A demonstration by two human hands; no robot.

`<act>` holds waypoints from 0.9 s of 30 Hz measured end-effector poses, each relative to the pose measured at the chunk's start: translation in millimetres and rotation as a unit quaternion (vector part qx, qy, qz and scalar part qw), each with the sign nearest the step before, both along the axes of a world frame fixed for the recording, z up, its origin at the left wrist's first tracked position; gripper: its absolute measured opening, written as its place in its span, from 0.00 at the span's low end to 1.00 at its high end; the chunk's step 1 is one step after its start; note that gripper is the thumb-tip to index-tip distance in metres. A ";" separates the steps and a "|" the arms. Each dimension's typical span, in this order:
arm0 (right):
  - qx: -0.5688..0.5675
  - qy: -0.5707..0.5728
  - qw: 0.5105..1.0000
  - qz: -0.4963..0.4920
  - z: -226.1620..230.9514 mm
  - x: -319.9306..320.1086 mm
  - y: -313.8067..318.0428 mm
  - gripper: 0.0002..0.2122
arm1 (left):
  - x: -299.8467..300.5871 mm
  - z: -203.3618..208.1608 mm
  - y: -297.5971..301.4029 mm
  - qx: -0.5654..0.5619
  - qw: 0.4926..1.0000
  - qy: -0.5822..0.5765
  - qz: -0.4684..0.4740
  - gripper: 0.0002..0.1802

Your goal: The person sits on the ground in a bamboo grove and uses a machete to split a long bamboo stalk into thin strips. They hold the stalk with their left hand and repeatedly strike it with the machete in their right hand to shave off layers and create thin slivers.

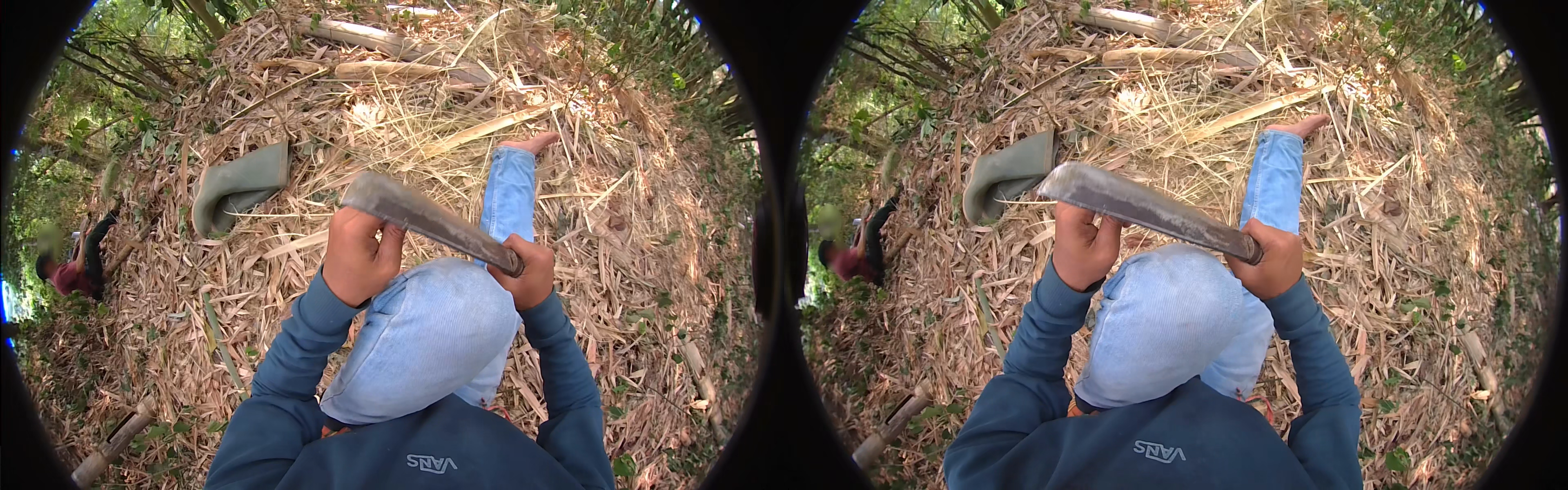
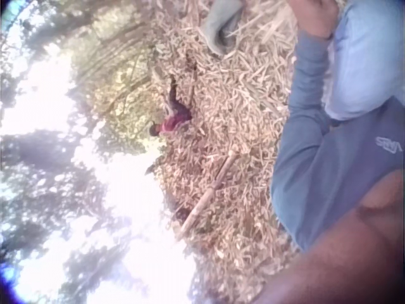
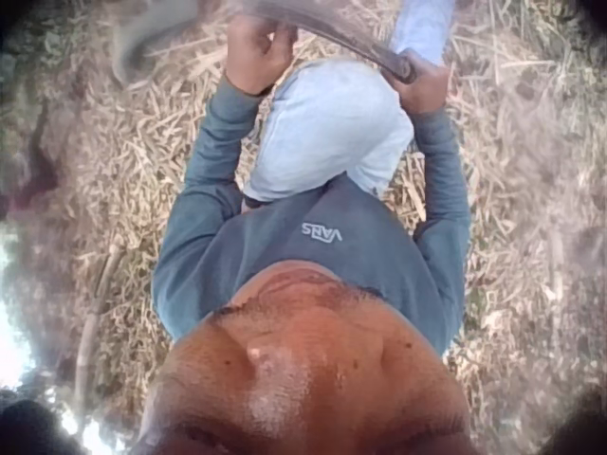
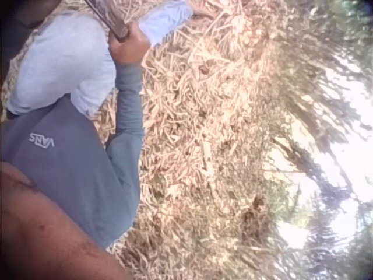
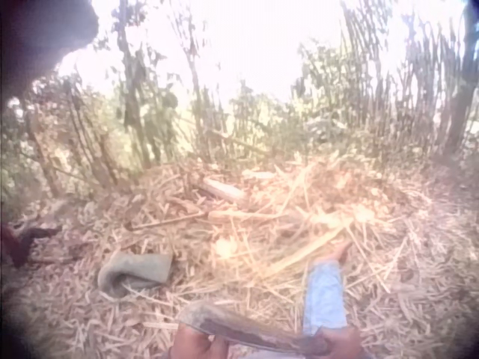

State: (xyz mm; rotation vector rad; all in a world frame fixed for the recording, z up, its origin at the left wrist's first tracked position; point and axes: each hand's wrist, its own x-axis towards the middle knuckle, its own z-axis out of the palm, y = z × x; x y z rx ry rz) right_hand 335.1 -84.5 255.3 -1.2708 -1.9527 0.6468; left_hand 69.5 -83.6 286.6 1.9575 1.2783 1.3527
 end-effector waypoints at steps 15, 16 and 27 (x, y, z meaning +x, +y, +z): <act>0.121 -0.101 0.987 0.021 -15.5 -16.0 18.2 0.17 | -0.6 2.4 -4.6 -0.314 0.919 -0.235 -0.046 0.11; 0.119 -0.098 0.988 0.025 -16.0 -15.6 19.1 0.17 | -0.7 -0.2 -7.1 -0.312 0.915 -0.253 -0.045 0.11; 0.114 -0.083 0.988 0.064 -16.2 -19.2 27.5 0.14 | -3.2 -4.9 -23.5 -0.288 0.929 -0.232 -0.020 0.12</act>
